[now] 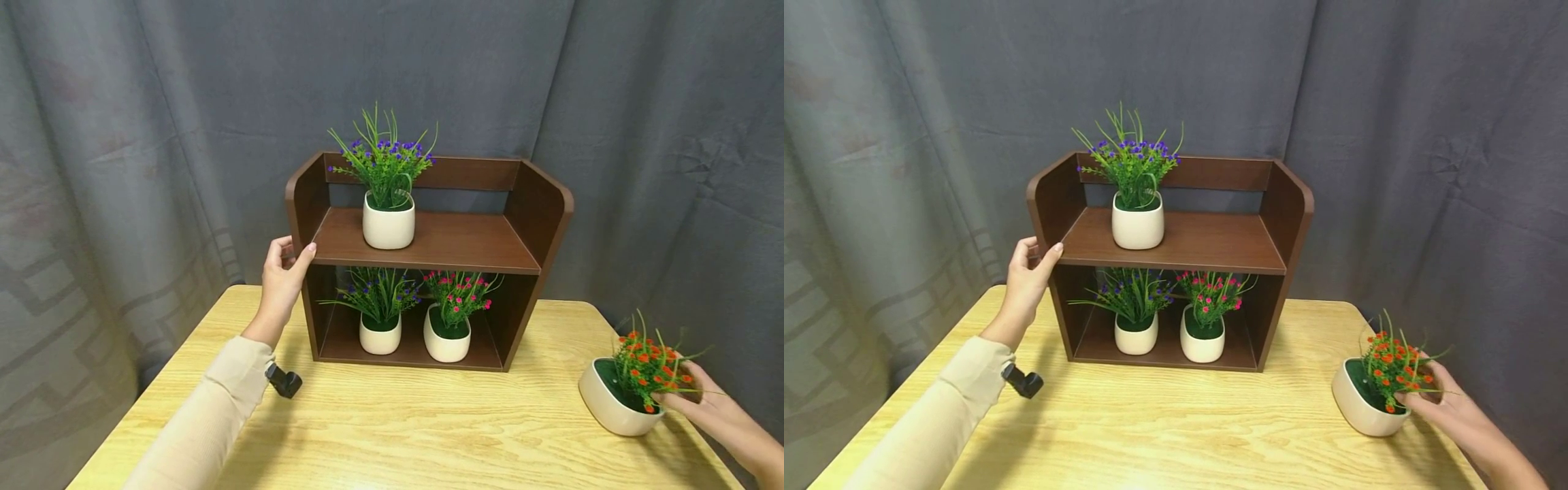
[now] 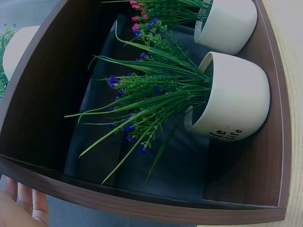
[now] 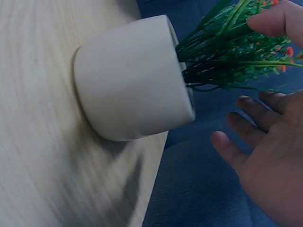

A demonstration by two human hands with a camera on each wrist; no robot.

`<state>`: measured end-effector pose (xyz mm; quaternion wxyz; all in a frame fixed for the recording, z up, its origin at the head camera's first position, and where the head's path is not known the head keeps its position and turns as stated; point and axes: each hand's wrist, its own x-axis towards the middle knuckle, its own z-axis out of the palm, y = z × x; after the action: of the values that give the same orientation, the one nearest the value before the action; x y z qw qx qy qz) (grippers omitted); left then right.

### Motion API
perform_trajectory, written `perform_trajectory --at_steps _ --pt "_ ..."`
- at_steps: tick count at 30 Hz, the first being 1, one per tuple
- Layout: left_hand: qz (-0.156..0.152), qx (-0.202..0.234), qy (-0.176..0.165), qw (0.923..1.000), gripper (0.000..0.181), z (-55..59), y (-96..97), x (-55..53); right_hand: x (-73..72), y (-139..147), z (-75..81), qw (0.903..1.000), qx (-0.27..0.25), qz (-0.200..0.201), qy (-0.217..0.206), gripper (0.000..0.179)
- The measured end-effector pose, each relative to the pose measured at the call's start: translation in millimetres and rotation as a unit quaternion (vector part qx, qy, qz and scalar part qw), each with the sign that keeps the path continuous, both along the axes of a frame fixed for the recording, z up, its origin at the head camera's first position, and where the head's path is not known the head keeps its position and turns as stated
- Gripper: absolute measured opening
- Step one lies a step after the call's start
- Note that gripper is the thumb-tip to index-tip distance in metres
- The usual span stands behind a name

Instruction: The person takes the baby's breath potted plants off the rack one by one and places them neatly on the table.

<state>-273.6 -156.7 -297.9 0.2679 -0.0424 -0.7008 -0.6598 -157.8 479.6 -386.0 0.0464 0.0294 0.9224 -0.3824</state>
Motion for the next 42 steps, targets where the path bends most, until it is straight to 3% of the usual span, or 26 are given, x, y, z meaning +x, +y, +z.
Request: perform_trajectory --at_steps 5,9,14,19,20,26,28,32,38,42 --pt "0.006 0.004 -0.002 1.0 0.043 -15.3 -7.3 -18.1 1.3 0.3 -2.0 0.9941 0.019 0.023 0.104 0.084" --pt "0.009 0.0 0.003 1.0 0.045 -20.2 -8.7 -22.7 1.0 0.3 -3.5 0.9815 0.043 0.044 0.181 0.082" --pt "0.01 0.003 0.011 0.9999 0.041 -20.4 -8.0 -23.2 -0.2 -2.5 1.7 0.9785 0.012 0.07 0.193 0.077" --pt "0.008 0.003 0.008 0.9999 0.042 -19.6 -7.5 -23.3 -2.0 -7.3 17.3 0.9732 -0.004 0.085 0.214 0.073" --pt "0.007 0.002 0.005 1.0 0.042 -16.2 -6.1 -19.0 -2.4 -8.6 20.8 0.9724 -0.003 0.086 0.217 0.073" --pt "0.003 0.0 0.004 1.0 0.044 -15.7 -5.8 -18.4 -5.2 -13.2 31.5 0.965 -0.003 0.094 0.245 0.073" --pt "0.001 0.001 0.003 1.0 0.045 -18.4 -7.0 -22.4 -6.2 -13.7 33.7 0.961 -0.005 0.099 0.258 0.072" --pt "-0.001 0.003 -0.002 1.0 0.043 -13.2 -4.9 -18.0 -8.1 -18.6 40.8 0.9573 -0.008 0.101 0.27 0.071" --pt "0.001 0.0 -0.006 1.0 0.039 1.2 1.4 -1.1 -10.1 -40.2 52.9 0.9513 0.001 0.078 0.298 0.072" --pt "0.0 0.005 -0.01 0.9999 0.041 -6.0 -3.1 -7.8 -10.6 -59.0 62.1 0.9456 0.007 0.08 0.315 0.074"
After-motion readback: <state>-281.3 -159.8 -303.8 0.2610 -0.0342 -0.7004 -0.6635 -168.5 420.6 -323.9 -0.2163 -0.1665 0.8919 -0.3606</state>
